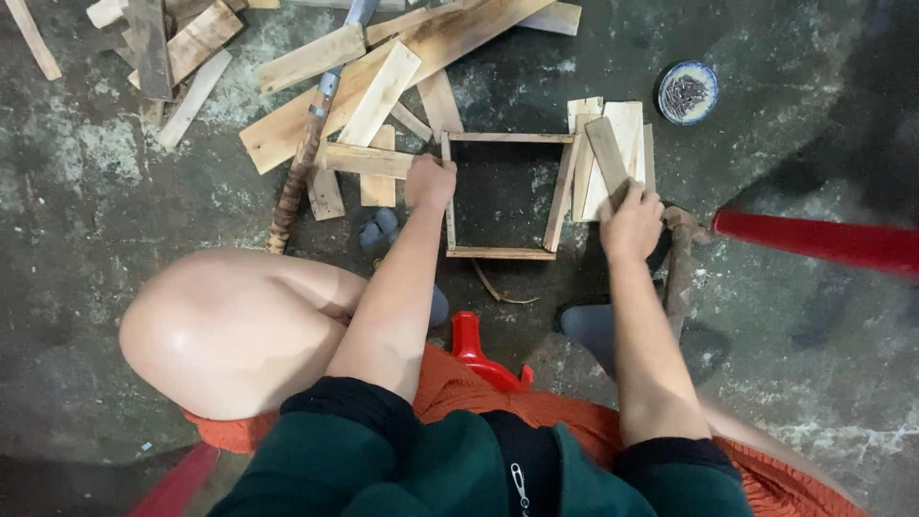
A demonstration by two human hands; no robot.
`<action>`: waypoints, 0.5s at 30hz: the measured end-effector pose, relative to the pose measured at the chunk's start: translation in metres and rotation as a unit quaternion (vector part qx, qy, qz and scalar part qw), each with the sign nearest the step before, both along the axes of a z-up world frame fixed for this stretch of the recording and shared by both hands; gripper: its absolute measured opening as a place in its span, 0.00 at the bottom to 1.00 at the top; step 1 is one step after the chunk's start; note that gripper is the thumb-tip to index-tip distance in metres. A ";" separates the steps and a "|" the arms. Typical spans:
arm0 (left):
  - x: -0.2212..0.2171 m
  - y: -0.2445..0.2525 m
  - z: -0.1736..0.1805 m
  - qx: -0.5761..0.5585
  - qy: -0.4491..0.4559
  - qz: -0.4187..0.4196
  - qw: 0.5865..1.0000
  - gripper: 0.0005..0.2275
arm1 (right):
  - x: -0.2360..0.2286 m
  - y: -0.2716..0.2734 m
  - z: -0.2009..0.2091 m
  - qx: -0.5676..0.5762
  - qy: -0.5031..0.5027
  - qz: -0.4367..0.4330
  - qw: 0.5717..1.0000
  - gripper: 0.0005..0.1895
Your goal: Assembling a small wooden frame by aligning slats and hammering nails into the joints.
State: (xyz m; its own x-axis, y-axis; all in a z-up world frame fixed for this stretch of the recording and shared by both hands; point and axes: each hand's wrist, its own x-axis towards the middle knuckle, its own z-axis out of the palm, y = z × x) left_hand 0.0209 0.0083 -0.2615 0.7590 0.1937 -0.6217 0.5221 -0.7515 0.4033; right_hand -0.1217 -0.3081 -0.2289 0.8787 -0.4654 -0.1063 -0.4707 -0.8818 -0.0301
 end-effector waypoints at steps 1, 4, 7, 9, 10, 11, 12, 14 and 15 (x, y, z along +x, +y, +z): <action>0.000 0.000 0.002 0.000 -0.002 0.001 1.000 0.17 | 0.003 -0.005 0.000 0.000 -0.002 0.001 1.000 0.34; -0.004 0.001 0.013 -0.008 0.050 -0.031 0.998 0.18 | 0.004 -0.015 -0.001 0.018 0.046 0.025 0.998 0.37; -0.006 0.004 0.032 -0.030 0.056 -0.021 0.998 0.17 | 0.001 -0.012 -0.005 0.038 0.073 0.014 0.997 0.37; -0.007 0.004 0.041 -0.045 0.084 -0.043 0.994 0.19 | -0.003 0.000 -0.007 0.108 0.018 -0.028 0.994 0.30; -0.006 0.004 0.041 -0.047 0.085 -0.045 0.994 0.19 | -0.006 0.010 -0.004 0.106 0.019 -0.030 0.994 0.30; -0.006 0.004 0.040 -0.045 0.083 -0.044 0.995 0.18 | -0.009 0.019 -0.001 0.129 0.015 0.011 0.991 0.30; -0.005 0.005 0.040 -0.041 0.080 -0.043 0.995 0.17 | -0.011 0.030 0.001 0.152 0.009 0.053 0.987 0.31; -0.003 0.003 0.042 -0.044 0.081 -0.044 0.995 0.17 | -0.004 0.041 0.020 0.137 0.020 0.079 0.987 0.30; -0.002 0.003 0.044 -0.046 0.084 -0.044 0.994 0.17 | -0.001 0.048 0.030 0.123 0.031 0.105 0.986 0.30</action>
